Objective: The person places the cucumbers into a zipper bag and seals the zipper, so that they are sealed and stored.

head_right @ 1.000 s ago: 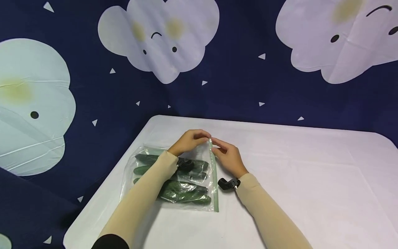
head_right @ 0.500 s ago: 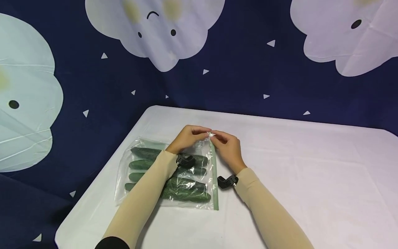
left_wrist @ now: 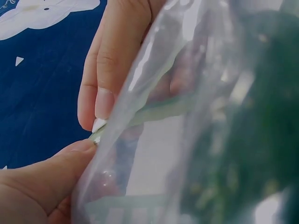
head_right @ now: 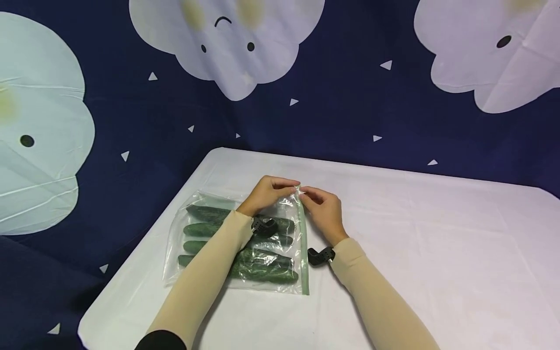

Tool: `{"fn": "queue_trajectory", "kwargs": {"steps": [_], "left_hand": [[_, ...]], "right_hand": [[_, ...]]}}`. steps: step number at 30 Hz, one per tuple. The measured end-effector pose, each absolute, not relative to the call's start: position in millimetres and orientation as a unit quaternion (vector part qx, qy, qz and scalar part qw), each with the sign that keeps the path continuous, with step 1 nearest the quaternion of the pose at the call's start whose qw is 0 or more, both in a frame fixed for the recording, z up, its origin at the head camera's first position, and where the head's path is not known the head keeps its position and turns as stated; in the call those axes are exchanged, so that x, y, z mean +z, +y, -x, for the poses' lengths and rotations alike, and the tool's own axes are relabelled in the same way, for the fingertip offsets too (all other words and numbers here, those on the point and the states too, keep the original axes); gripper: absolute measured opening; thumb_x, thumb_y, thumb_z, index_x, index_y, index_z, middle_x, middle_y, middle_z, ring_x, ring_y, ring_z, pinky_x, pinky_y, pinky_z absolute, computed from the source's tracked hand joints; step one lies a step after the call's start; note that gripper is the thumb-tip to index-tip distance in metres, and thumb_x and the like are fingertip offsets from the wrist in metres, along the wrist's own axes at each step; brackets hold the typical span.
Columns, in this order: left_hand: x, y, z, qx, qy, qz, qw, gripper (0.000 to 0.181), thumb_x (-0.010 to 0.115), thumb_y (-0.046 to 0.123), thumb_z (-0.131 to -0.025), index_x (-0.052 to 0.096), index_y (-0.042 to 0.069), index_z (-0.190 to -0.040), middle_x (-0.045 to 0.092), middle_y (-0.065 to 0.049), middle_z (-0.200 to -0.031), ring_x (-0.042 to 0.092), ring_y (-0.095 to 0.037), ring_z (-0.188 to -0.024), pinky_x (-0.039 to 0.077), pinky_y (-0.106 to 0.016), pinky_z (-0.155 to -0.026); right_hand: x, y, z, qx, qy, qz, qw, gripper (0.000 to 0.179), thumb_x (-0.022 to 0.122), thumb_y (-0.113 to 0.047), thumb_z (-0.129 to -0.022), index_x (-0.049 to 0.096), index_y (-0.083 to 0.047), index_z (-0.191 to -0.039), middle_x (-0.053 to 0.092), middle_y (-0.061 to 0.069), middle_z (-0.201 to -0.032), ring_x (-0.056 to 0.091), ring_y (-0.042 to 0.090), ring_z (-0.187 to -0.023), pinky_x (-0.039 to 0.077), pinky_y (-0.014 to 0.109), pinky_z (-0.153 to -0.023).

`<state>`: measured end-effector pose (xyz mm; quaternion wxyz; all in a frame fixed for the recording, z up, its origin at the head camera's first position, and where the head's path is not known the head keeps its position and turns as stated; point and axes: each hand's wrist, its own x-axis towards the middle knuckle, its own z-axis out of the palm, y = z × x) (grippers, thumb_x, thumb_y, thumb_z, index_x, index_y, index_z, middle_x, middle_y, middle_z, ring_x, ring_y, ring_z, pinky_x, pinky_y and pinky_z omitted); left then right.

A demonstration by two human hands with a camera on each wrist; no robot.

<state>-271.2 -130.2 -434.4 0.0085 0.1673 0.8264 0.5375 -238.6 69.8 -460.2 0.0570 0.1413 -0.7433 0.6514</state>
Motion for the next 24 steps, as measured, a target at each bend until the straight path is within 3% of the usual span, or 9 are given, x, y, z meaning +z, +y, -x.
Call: {"fn": "queue_trajectory", "kwargs": {"steps": [5, 12, 19, 24], "left_hand": [[-435, -131, 270, 0.529, 0.831, -0.171, 0.01, 0.028, 0.072, 0.022, -0.096, 0.078, 0.011, -0.12, 0.074, 0.0, -0.118, 0.068, -0.011, -0.107, 0.053, -0.026, -0.091], [-431, -134, 268, 0.544, 0.823, -0.162, -0.001, 0.026, 0.072, 0.019, -0.095, 0.078, 0.011, -0.12, 0.074, -0.001, -0.119, 0.068, -0.013, -0.107, 0.054, -0.029, -0.091], [-428, -128, 269, 0.541, 0.824, -0.167, 0.022, 0.029, 0.071, 0.022, -0.097, 0.076, 0.013, -0.124, 0.073, -0.001, -0.122, 0.067, -0.012, -0.107, 0.054, -0.028, -0.09], [-431, -133, 265, 0.547, 0.822, -0.155, 0.009, 0.027, 0.072, 0.021, -0.096, 0.078, 0.013, -0.121, 0.073, 0.001, -0.119, 0.067, -0.011, -0.106, 0.053, -0.029, -0.091]], "right_hand": [[-472, 73, 237, 0.657, -0.739, -0.139, 0.055, 0.029, 0.076, -0.023, -0.093, 0.078, -0.007, -0.117, 0.075, 0.013, -0.107, 0.071, 0.015, -0.088, 0.058, 0.026, -0.074], [-470, 75, 224, 0.637, -0.753, -0.152, 0.056, 0.028, 0.077, -0.028, -0.092, 0.079, -0.012, -0.114, 0.077, 0.006, -0.103, 0.072, 0.016, -0.093, 0.058, 0.028, -0.077], [-472, 85, 204, 0.596, -0.786, -0.14, 0.081, 0.021, 0.077, -0.027, -0.092, 0.081, -0.017, -0.11, 0.077, -0.001, -0.098, 0.071, 0.012, -0.092, 0.055, 0.022, -0.075], [-476, 82, 193, 0.573, -0.799, -0.163, 0.084, 0.022, 0.077, -0.026, -0.092, 0.081, -0.017, -0.112, 0.077, -0.001, -0.097, 0.071, 0.013, -0.094, 0.053, 0.02, -0.078]]}}
